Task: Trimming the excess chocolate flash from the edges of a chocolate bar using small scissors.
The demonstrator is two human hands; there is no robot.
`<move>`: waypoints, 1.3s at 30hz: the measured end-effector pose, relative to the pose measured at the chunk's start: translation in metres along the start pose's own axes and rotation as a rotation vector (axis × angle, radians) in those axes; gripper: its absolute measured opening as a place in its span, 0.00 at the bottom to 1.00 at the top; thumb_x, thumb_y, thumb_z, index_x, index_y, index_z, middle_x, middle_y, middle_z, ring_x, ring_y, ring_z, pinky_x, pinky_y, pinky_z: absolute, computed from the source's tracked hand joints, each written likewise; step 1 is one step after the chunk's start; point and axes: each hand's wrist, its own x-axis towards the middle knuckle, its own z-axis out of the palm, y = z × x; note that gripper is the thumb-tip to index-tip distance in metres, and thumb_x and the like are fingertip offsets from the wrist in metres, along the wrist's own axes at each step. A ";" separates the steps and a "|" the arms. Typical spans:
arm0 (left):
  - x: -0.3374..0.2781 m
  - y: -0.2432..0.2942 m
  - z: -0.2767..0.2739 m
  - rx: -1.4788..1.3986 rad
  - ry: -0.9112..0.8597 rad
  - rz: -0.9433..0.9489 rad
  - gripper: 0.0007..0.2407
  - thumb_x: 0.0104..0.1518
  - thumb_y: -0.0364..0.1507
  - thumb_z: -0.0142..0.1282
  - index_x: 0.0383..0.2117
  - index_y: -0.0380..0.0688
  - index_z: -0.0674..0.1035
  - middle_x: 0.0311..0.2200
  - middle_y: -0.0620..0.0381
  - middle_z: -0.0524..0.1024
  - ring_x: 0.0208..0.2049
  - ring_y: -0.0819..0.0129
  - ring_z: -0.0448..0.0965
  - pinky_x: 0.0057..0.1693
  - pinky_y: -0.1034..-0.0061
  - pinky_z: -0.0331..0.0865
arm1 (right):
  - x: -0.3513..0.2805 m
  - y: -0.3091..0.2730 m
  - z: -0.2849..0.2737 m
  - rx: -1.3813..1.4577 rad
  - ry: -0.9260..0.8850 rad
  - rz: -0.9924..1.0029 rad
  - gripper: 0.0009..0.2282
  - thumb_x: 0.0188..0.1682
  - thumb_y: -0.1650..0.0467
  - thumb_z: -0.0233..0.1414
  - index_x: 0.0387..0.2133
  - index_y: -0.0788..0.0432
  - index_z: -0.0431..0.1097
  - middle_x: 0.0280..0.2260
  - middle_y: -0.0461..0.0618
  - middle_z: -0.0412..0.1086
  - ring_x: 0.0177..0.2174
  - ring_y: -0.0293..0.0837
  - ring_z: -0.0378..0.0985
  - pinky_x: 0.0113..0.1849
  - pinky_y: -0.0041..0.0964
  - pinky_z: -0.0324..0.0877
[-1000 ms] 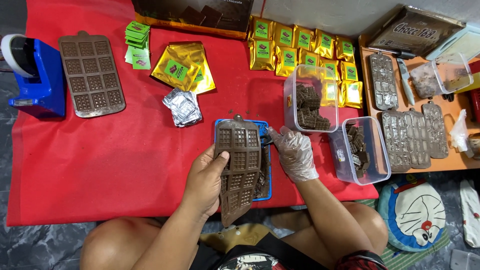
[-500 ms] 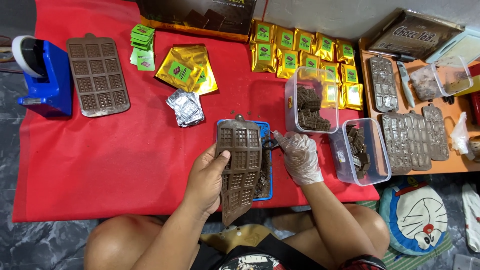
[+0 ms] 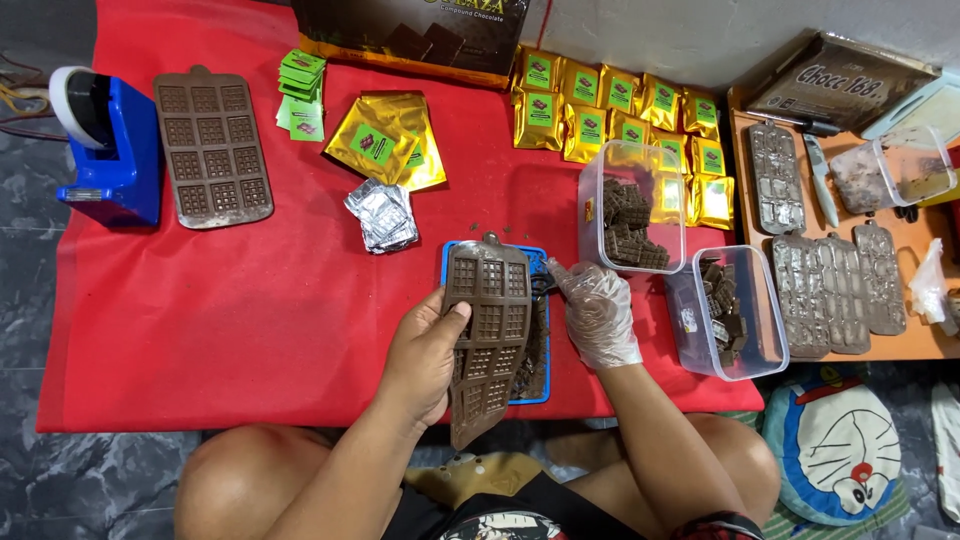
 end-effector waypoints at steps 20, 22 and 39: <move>0.005 -0.024 -0.006 0.000 -0.067 0.051 0.17 0.61 0.21 0.47 0.57 0.35 0.76 0.48 0.45 0.79 0.52 0.63 0.76 0.61 0.62 0.69 | -0.004 -0.019 -0.061 0.195 0.246 0.362 0.02 0.48 0.66 0.62 0.29 0.49 0.79 0.25 0.48 0.72 0.31 0.54 0.77 0.37 0.48 0.74; 0.005 -0.033 -0.006 0.010 -0.072 0.048 0.17 0.61 0.21 0.46 0.56 0.35 0.77 0.47 0.44 0.80 0.52 0.62 0.77 0.60 0.60 0.70 | 0.012 -0.039 -0.103 0.279 0.318 0.341 0.05 0.53 0.66 0.60 0.28 0.50 0.78 0.25 0.47 0.72 0.29 0.54 0.76 0.37 0.45 0.73; -0.002 -0.060 -0.006 0.091 -0.226 0.188 0.14 0.64 0.22 0.46 0.54 0.31 0.77 0.44 0.40 0.81 0.48 0.59 0.79 0.57 0.56 0.73 | 0.014 -0.075 -0.124 0.656 0.334 0.084 0.09 0.42 0.77 0.58 0.32 0.51 0.81 0.31 0.49 0.75 0.31 0.58 0.78 0.31 0.50 0.76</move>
